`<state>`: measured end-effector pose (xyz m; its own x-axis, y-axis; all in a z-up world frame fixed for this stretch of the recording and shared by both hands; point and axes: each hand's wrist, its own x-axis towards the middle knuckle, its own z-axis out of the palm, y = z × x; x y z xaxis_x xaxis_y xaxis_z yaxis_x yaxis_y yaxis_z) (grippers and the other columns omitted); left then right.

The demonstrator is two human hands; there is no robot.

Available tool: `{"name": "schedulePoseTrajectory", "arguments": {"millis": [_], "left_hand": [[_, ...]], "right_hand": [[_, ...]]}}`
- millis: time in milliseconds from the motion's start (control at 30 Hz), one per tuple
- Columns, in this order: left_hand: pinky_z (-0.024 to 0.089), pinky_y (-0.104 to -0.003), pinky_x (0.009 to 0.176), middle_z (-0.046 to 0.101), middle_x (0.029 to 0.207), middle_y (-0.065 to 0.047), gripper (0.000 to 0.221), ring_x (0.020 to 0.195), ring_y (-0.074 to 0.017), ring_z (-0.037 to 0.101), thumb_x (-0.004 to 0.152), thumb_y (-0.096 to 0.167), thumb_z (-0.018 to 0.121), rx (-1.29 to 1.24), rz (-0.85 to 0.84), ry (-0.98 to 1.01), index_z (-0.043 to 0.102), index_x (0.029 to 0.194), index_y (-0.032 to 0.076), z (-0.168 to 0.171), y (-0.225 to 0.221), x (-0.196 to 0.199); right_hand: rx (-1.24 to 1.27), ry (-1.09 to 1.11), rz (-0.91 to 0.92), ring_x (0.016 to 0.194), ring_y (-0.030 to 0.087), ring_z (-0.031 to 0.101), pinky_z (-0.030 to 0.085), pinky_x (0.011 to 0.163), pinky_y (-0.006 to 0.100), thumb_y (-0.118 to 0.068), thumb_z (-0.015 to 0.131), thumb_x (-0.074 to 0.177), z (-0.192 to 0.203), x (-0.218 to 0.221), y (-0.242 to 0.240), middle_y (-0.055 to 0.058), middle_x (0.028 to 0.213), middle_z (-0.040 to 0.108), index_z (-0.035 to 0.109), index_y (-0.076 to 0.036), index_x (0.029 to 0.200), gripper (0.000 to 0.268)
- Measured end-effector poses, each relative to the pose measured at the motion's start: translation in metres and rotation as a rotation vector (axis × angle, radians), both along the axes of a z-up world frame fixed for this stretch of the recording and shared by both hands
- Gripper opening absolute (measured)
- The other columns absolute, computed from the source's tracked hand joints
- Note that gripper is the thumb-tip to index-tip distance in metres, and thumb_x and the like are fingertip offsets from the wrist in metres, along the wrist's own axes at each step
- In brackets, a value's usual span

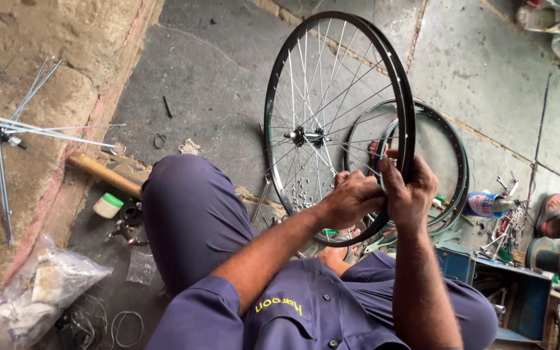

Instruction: Installing spokes into a bicycle wheel rim and hub.

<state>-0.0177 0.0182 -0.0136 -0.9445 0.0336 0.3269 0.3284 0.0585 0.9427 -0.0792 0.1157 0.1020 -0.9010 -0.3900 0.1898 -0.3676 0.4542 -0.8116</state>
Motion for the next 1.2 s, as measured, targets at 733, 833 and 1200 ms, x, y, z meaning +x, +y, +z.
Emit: {"name": "schedulePoseTrajectory", "arguments": {"millis": [733,833,1200], "left_hand": [[0.030,-0.043,0.103,0.063,0.107,0.003,0.031,0.108,-0.0206,0.051,0.103,0.046,0.054,-0.081,-0.007,0.049,0.070,0.116,0.022,-0.005,-0.002,0.002],[0.030,-0.044,0.105,0.065,0.108,0.003,0.029,0.110,-0.0204,0.052,0.104,0.043,0.056,-0.059,-0.018,0.036,0.070,0.118,0.022,-0.002,-0.001,0.001],[0.029,-0.040,0.105,0.066,0.108,0.005,0.027,0.110,-0.0163,0.055,0.098,0.040,0.063,-0.003,0.029,0.091,0.070,0.116,0.022,-0.012,-0.003,-0.002]], "right_hand": [[0.012,-0.027,0.025,0.078,0.007,0.060,0.047,0.070,0.023,-0.020,0.077,0.097,-0.003,0.002,0.010,0.001,0.087,0.067,0.070,0.002,0.112,0.028],[0.007,-0.022,0.020,0.079,0.007,0.061,0.048,0.070,0.023,-0.022,0.077,0.097,-0.004,0.001,0.009,0.002,0.088,0.068,0.070,0.001,0.111,0.028],[-0.254,-0.352,0.063,0.092,0.012,0.064,0.051,0.084,0.025,-0.025,0.063,0.104,-0.006,0.000,0.045,0.007,0.103,0.072,0.071,0.001,0.122,0.033]]}}
